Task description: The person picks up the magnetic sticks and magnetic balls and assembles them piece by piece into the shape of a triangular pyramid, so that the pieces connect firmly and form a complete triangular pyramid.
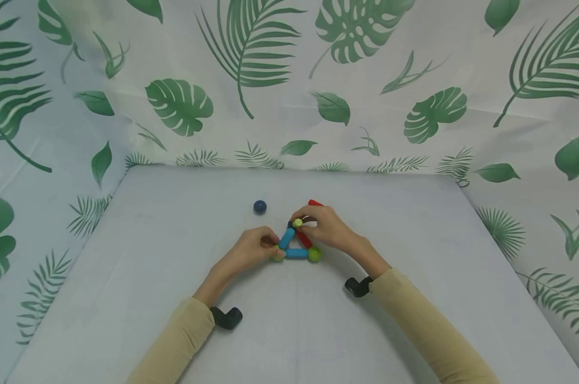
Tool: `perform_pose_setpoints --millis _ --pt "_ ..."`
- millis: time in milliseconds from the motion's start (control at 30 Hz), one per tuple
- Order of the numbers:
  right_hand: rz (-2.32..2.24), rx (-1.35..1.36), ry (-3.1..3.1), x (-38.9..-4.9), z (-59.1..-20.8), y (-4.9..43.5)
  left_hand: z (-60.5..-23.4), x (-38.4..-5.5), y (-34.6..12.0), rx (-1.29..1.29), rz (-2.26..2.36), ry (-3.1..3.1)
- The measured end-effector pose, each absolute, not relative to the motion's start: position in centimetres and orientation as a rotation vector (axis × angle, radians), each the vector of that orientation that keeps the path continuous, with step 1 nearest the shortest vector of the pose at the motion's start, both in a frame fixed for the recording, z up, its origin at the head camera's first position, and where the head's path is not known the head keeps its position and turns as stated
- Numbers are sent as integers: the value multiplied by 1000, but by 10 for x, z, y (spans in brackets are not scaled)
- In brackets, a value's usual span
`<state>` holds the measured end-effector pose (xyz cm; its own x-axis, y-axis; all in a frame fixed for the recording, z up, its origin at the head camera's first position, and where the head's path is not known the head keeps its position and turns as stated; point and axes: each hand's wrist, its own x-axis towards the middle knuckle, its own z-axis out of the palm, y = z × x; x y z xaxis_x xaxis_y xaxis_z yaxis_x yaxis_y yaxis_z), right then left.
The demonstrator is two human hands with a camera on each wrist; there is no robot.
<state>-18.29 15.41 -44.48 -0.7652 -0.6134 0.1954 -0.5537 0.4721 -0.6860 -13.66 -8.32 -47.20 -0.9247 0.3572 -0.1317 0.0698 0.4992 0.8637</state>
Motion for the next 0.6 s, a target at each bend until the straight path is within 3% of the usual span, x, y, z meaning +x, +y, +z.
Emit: perform_pose_setpoints --millis 600 --pt "-1057 -1021 2665 -184 -439 159 -469 -135 -83 365 1372 2470"
